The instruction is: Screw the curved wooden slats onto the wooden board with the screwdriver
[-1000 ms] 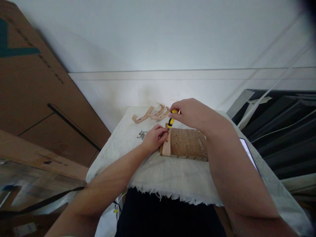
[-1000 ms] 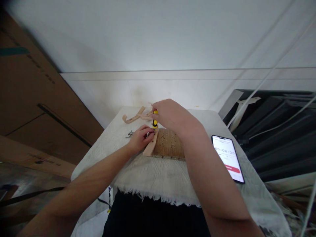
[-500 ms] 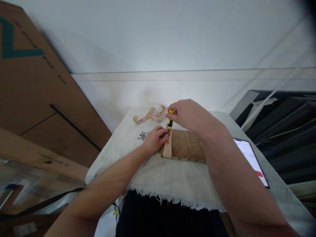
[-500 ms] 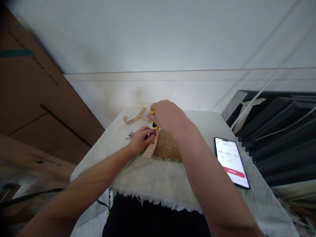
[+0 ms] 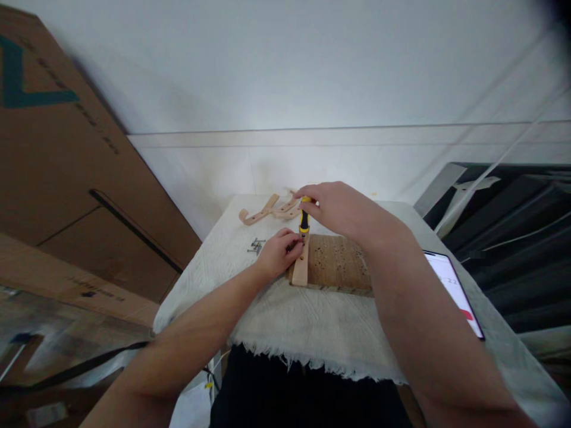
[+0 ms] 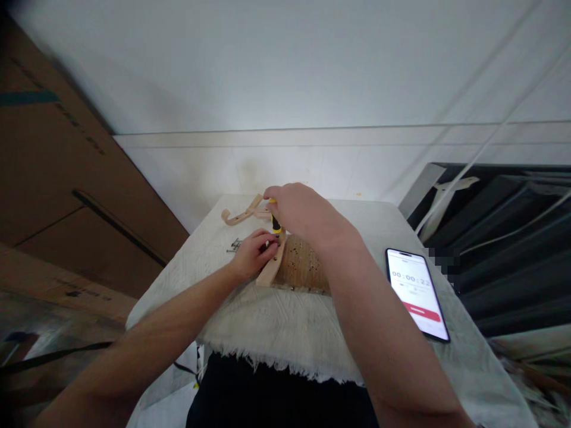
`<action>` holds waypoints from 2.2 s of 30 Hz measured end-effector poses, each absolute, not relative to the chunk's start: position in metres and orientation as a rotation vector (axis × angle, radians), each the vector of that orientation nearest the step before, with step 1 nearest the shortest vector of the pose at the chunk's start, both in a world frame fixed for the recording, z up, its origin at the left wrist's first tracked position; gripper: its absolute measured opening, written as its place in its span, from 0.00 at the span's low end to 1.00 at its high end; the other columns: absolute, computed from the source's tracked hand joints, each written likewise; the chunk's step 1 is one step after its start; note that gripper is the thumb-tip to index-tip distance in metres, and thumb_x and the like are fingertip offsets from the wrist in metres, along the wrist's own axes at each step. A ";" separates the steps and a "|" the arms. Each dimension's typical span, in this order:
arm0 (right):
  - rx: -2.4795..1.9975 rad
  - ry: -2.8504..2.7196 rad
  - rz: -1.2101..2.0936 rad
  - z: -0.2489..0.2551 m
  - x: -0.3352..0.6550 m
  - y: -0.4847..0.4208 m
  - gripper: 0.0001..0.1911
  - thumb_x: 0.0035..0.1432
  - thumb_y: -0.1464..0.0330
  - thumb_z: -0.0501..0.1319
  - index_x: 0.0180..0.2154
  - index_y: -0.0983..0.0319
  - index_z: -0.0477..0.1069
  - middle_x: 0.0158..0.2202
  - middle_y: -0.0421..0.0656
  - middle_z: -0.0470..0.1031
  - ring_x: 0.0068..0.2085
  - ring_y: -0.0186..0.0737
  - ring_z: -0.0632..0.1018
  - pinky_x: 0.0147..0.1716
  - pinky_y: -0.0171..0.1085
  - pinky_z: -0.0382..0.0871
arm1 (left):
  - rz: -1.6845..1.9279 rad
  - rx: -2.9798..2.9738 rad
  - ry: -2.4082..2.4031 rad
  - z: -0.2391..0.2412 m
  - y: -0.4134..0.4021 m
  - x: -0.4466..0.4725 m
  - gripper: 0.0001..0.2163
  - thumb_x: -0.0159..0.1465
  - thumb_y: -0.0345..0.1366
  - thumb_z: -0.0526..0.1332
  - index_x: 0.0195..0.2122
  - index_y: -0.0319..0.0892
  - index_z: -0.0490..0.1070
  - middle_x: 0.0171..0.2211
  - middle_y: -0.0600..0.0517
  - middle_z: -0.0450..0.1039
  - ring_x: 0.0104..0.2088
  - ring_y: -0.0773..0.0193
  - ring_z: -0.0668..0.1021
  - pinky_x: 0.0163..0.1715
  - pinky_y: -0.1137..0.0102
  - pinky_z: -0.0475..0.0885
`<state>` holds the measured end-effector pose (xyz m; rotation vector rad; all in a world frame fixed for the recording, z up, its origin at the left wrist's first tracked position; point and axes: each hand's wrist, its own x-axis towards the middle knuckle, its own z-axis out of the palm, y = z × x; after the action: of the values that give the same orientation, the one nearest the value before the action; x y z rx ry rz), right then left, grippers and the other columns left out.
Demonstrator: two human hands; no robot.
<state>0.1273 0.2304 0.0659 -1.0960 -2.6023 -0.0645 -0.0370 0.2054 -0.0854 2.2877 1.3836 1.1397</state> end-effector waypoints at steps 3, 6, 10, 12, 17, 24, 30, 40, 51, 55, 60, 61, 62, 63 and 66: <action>-1.227 -2.561 -0.166 0.066 0.126 0.229 0.20 0.64 0.58 0.51 0.39 0.61 0.78 0.34 0.49 0.79 0.37 0.45 0.78 0.34 0.39 0.65 | 1.144 2.303 1.381 -0.087 0.206 -0.037 0.08 0.64 0.34 0.56 0.38 0.39 0.73 0.36 0.49 0.71 0.35 0.67 0.74 0.37 0.71 0.70; -1.382 -2.472 -0.250 0.065 0.122 0.227 0.27 0.61 0.48 0.51 0.36 0.62 0.78 0.32 0.51 0.78 0.35 0.49 0.78 0.31 0.40 0.64 | 1.147 2.299 1.394 -0.088 0.207 -0.037 0.08 0.64 0.34 0.56 0.38 0.39 0.73 0.36 0.49 0.70 0.33 0.67 0.73 0.35 0.71 0.69; -1.384 -2.487 -0.218 0.064 0.118 0.227 0.25 0.63 0.51 0.49 0.39 0.60 0.78 0.34 0.51 0.79 0.36 0.48 0.78 0.30 0.39 0.63 | 1.138 2.296 1.401 -0.088 0.207 -0.036 0.07 0.64 0.34 0.56 0.37 0.39 0.72 0.36 0.49 0.70 0.33 0.67 0.73 0.35 0.71 0.69; -1.317 -2.542 -0.159 0.064 0.120 0.226 0.21 0.65 0.56 0.49 0.41 0.60 0.77 0.36 0.49 0.79 0.37 0.47 0.78 0.31 0.38 0.62 | 1.117 2.301 1.405 -0.087 0.207 -0.036 0.07 0.64 0.34 0.55 0.38 0.39 0.72 0.36 0.49 0.70 0.32 0.68 0.72 0.35 0.72 0.69; -1.125 -2.710 0.012 0.064 0.127 0.227 0.18 0.67 0.67 0.46 0.46 0.65 0.71 0.42 0.51 0.78 0.41 0.42 0.77 0.38 0.36 0.63 | 1.115 2.297 1.394 -0.086 0.207 -0.036 0.09 0.65 0.34 0.55 0.39 0.38 0.73 0.36 0.49 0.70 0.33 0.67 0.73 0.36 0.71 0.69; -1.137 -2.575 -0.066 0.060 0.123 0.234 0.16 0.64 0.67 0.51 0.46 0.66 0.73 0.44 0.52 0.77 0.44 0.43 0.76 0.43 0.38 0.64 | 1.097 2.303 1.415 -0.087 0.206 -0.038 0.09 0.65 0.35 0.55 0.40 0.40 0.73 0.38 0.49 0.70 0.34 0.66 0.74 0.38 0.70 0.70; -1.339 -2.547 -0.161 0.065 0.119 0.223 0.23 0.63 0.53 0.51 0.37 0.62 0.76 0.34 0.50 0.78 0.36 0.47 0.77 0.33 0.40 0.64 | 1.103 2.307 1.404 -0.089 0.208 -0.037 0.08 0.65 0.33 0.54 0.40 0.40 0.71 0.39 0.49 0.70 0.37 0.65 0.74 0.40 0.69 0.71; -1.411 -2.573 -0.159 0.067 0.110 0.212 0.19 0.65 0.59 0.49 0.48 0.57 0.73 0.40 0.50 0.79 0.40 0.50 0.79 0.33 0.40 0.66 | 1.105 2.265 1.416 -0.088 0.210 -0.035 0.04 0.63 0.31 0.55 0.34 0.40 0.68 0.33 0.52 0.66 0.31 0.67 0.71 0.35 0.71 0.68; -1.318 -2.629 0.002 0.070 0.123 0.214 0.17 0.63 0.62 0.52 0.50 0.57 0.72 0.39 0.49 0.80 0.38 0.46 0.78 0.31 0.38 0.62 | 1.128 2.312 1.362 -0.091 0.212 -0.037 0.09 0.66 0.33 0.51 0.42 0.39 0.69 0.42 0.46 0.67 0.44 0.61 0.72 0.47 0.65 0.69; -1.190 -2.637 0.102 0.068 0.132 0.223 0.17 0.63 0.62 0.53 0.49 0.58 0.73 0.40 0.47 0.79 0.38 0.43 0.78 0.35 0.37 0.64 | 1.013 2.301 1.318 -0.090 0.213 -0.037 0.11 0.68 0.33 0.47 0.45 0.41 0.67 0.41 0.46 0.71 0.44 0.60 0.72 0.47 0.64 0.69; -1.133 -2.651 0.173 0.070 0.143 0.233 0.15 0.60 0.63 0.57 0.45 0.59 0.76 0.39 0.46 0.80 0.38 0.41 0.77 0.37 0.36 0.64 | 1.036 2.320 1.328 -0.092 0.213 -0.038 0.11 0.68 0.33 0.47 0.47 0.39 0.65 0.44 0.45 0.70 0.46 0.59 0.71 0.48 0.63 0.68; -1.130 -2.651 0.173 0.070 0.144 0.233 0.14 0.59 0.64 0.58 0.44 0.59 0.77 0.39 0.46 0.80 0.38 0.41 0.77 0.37 0.36 0.64 | 1.039 2.335 1.328 -0.093 0.214 -0.038 0.11 0.68 0.33 0.46 0.47 0.39 0.65 0.44 0.44 0.70 0.46 0.59 0.71 0.48 0.63 0.68; -1.125 -2.653 0.173 0.071 0.144 0.234 0.14 0.59 0.65 0.58 0.44 0.60 0.77 0.39 0.46 0.80 0.38 0.41 0.78 0.37 0.36 0.64 | 1.037 2.350 1.331 -0.093 0.214 -0.037 0.11 0.68 0.33 0.46 0.46 0.39 0.64 0.43 0.44 0.69 0.46 0.59 0.70 0.48 0.63 0.68; -1.118 -2.655 0.173 0.071 0.143 0.234 0.13 0.59 0.65 0.58 0.43 0.60 0.77 0.39 0.46 0.80 0.38 0.41 0.78 0.36 0.36 0.64 | 1.028 2.364 1.335 -0.093 0.215 -0.037 0.11 0.68 0.33 0.46 0.46 0.39 0.64 0.43 0.44 0.69 0.46 0.59 0.70 0.48 0.63 0.68; -1.088 -2.658 0.176 0.071 0.141 0.233 0.13 0.58 0.67 0.58 0.44 0.60 0.77 0.38 0.45 0.80 0.37 0.40 0.77 0.36 0.35 0.64 | 0.979 2.420 1.356 -0.090 0.217 -0.036 0.11 0.67 0.32 0.46 0.46 0.37 0.63 0.42 0.43 0.68 0.44 0.58 0.70 0.47 0.61 0.68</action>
<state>0.1408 0.2331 0.0714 -1.0884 -2.6578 0.1764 -0.0362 0.2174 -0.0905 2.4200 1.3556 0.9794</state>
